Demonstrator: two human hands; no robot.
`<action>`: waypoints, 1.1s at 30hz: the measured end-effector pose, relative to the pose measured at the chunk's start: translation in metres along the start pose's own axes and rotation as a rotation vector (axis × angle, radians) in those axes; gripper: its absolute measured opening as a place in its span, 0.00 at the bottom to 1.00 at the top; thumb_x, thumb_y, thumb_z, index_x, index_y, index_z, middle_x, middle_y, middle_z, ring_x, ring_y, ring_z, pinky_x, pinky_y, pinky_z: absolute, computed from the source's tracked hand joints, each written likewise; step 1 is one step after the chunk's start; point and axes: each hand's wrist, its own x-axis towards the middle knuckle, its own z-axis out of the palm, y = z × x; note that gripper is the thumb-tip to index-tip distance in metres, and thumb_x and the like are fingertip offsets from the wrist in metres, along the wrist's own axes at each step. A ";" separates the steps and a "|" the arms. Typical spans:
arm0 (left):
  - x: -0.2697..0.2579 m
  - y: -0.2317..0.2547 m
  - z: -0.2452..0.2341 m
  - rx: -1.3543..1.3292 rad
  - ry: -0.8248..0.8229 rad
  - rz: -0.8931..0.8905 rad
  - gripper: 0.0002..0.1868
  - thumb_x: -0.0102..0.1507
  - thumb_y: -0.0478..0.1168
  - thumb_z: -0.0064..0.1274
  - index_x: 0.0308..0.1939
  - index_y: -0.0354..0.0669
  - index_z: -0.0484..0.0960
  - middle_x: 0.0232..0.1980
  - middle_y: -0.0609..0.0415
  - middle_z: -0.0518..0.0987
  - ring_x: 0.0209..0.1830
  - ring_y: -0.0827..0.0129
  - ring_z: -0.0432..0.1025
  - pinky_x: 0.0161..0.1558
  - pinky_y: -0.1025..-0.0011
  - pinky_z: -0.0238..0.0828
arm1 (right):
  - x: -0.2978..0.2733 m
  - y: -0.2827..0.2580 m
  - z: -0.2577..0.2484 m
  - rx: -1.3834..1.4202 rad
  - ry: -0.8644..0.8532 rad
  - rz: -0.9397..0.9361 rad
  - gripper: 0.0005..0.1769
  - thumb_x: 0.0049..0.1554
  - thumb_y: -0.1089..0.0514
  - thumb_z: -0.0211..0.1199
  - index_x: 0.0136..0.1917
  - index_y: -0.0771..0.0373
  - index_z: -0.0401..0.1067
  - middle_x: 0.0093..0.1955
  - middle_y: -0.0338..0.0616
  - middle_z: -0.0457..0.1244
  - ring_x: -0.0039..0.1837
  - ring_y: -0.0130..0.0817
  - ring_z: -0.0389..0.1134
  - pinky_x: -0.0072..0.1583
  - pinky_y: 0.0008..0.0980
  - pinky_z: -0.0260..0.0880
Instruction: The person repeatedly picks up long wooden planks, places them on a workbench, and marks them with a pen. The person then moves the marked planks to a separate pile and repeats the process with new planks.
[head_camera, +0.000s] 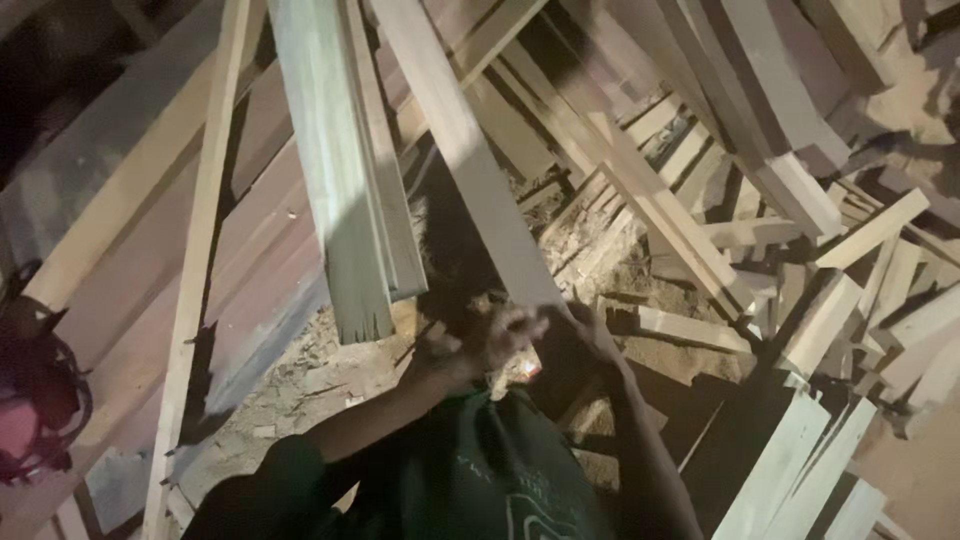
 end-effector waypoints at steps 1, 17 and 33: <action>0.014 0.004 -0.011 -0.016 0.107 0.016 0.25 0.71 0.59 0.51 0.41 0.36 0.79 0.37 0.50 0.79 0.33 0.70 0.73 0.36 0.69 0.73 | -0.019 0.011 -0.006 0.039 0.030 0.062 0.29 0.64 0.40 0.57 0.61 0.69 0.75 0.56 0.55 0.71 0.57 0.41 0.72 0.57 0.41 0.74; 0.096 0.020 -0.061 -0.820 0.485 -0.452 0.51 0.58 0.67 0.55 0.78 0.52 0.55 0.77 0.55 0.63 0.75 0.56 0.60 0.73 0.53 0.59 | -0.232 0.071 -0.001 -0.469 0.418 0.184 0.38 0.47 0.40 0.75 0.65 0.59 0.71 0.61 0.55 0.69 0.59 0.47 0.73 0.60 0.43 0.72; 0.104 0.150 0.054 -0.353 0.222 -0.363 0.54 0.55 0.54 0.65 0.76 0.45 0.50 0.71 0.46 0.63 0.69 0.53 0.63 0.64 0.48 0.67 | -0.294 0.064 0.135 -0.403 1.130 0.184 0.30 0.44 0.43 0.77 0.55 0.58 0.73 0.48 0.49 0.68 0.48 0.49 0.71 0.50 0.47 0.72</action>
